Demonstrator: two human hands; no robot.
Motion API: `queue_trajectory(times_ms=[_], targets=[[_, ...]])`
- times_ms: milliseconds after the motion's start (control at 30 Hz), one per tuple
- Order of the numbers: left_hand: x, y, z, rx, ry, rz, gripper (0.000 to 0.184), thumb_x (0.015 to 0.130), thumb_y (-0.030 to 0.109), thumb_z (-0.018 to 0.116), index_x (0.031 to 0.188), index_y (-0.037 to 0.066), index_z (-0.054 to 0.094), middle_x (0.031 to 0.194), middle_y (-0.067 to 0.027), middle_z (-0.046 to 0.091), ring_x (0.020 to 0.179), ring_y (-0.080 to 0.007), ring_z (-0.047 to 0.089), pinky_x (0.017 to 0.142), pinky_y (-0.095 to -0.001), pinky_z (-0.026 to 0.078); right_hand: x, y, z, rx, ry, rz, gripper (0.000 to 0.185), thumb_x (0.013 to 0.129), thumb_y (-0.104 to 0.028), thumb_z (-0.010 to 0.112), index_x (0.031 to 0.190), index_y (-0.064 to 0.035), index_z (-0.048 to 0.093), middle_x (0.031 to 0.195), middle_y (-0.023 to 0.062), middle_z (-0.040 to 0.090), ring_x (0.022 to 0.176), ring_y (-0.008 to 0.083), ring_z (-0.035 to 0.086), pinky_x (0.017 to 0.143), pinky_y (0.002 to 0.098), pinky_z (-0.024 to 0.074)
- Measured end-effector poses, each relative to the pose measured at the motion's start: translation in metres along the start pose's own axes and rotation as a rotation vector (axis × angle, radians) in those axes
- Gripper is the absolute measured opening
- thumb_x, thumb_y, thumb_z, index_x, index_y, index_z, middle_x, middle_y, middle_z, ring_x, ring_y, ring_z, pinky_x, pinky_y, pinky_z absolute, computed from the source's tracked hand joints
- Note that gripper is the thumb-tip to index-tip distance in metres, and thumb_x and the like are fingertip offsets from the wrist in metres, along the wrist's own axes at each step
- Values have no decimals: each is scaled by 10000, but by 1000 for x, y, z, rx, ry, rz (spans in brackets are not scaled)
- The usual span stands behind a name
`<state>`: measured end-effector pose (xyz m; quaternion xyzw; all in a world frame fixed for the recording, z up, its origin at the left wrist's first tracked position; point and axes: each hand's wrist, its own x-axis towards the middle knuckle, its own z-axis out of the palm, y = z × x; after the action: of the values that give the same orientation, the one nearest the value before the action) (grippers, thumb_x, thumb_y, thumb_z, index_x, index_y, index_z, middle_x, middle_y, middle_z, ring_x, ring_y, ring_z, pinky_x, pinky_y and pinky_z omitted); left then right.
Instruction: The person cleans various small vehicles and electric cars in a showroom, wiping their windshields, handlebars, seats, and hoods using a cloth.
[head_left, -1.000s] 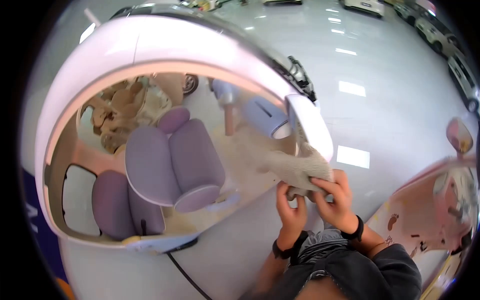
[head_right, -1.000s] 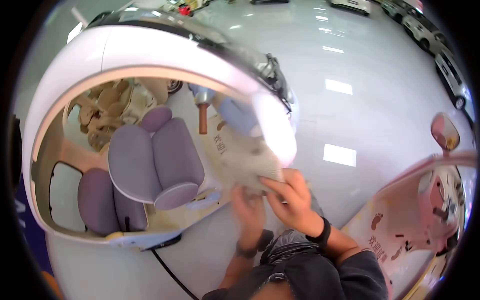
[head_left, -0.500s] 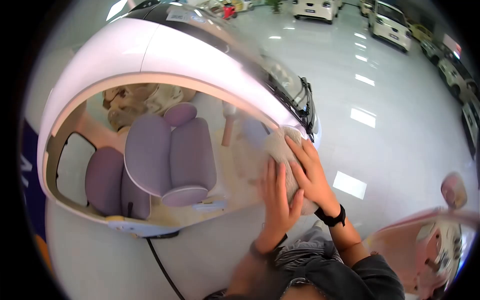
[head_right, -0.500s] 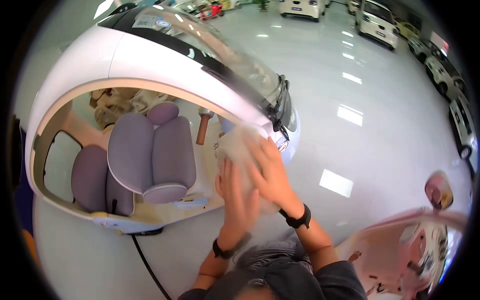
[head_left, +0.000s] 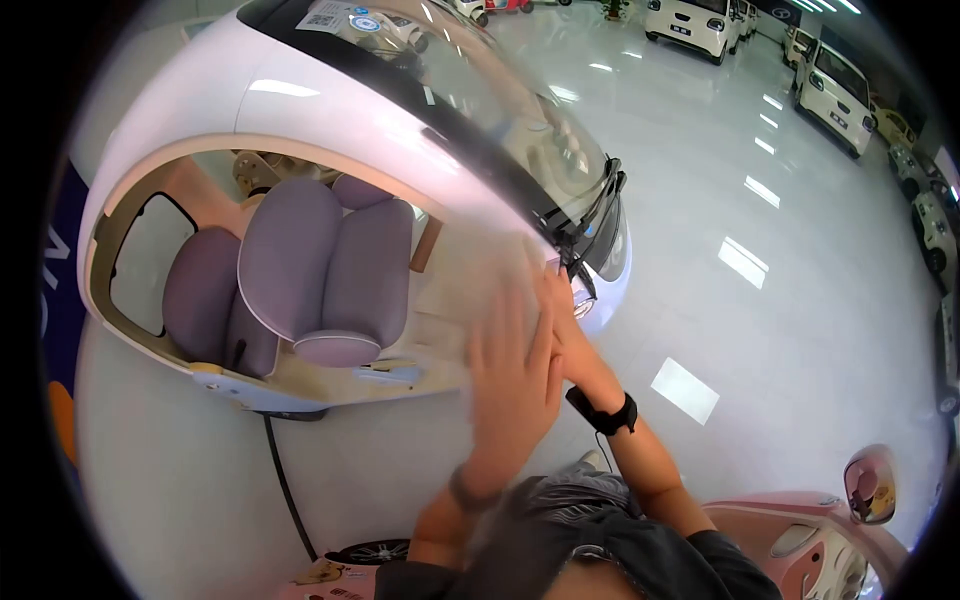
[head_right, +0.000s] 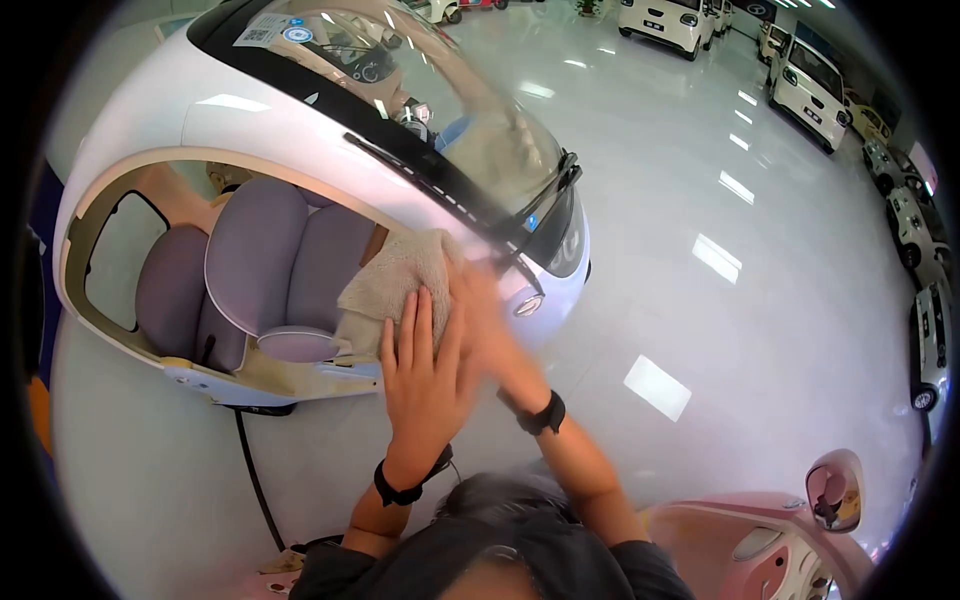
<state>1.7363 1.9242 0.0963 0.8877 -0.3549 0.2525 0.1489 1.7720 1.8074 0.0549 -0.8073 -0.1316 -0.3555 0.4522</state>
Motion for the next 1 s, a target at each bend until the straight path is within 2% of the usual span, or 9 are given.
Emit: queue_trajectory(times_ms=[167,267,433,533,633,733,833,933,1000], targets=[[-6,10,13,10,113,-7,301,785,171,548,1069,97,618,1209,-121,535,1149,-248,483,980,-399,311,-43,13,-13,-88,-100,59,541,823,-220,485,1297,6,354,1289,248,360,1156,406,365,983,484,249],[-11,13,14,-74,200,-18,238,764,110,549,982,104,644,1124,-96,593,1088,-228,534,952,-379,342,-66,15,-24,-106,-223,92,541,812,-195,520,1270,40,355,1267,244,376,1176,398,349,996,502,221],[-28,16,33,-84,355,-110,188,760,54,486,875,32,633,857,-7,678,886,-173,628,909,-338,367,-90,16,-23,16,-354,209,526,797,-177,557,1241,41,379,1262,239,378,1197,392,328,1021,518,178],[-35,20,39,-20,347,-62,194,758,56,477,865,50,639,843,-19,676,884,-162,630,917,-337,352,-100,18,-24,56,-270,165,531,784,-170,573,1236,36,387,1260,226,382,1196,380,334,1028,516,176],[-34,23,42,58,335,-3,205,759,57,452,832,68,643,704,-3,643,734,-166,618,920,-351,336,-96,32,-28,56,-287,99,537,754,-150,588,1224,30,401,1239,213,397,1195,368,340,1030,525,171],[-40,30,41,41,266,-79,209,766,63,427,773,92,634,576,6,552,555,-177,527,916,-372,326,-92,48,-32,88,-317,81,544,717,-133,600,1204,24,417,1209,198,413,1186,351,352,1034,517,176],[-36,37,54,-204,490,-96,198,781,90,421,723,102,611,524,11,481,466,-182,428,876,-391,353,-78,70,-40,168,-431,110,548,690,-113,604,1189,25,427,1182,188,432,1178,339,361,1037,495,191],[3,63,87,-493,269,139,130,754,69,460,704,72,580,540,-21,495,502,-208,484,786,-390,399,-68,101,-54,201,-569,22,542,713,-145,591,1203,20,427,1197,179,441,1180,318,368,1035,446,219],[41,79,123,-673,186,159,91,718,24,498,739,44,584,610,-70,529,602,-251,528,769,-389,412,-58,122,-74,512,-536,129,541,744,-179,572,1228,10,421,1216,179,439,1173,315,379,1029,424,233]])
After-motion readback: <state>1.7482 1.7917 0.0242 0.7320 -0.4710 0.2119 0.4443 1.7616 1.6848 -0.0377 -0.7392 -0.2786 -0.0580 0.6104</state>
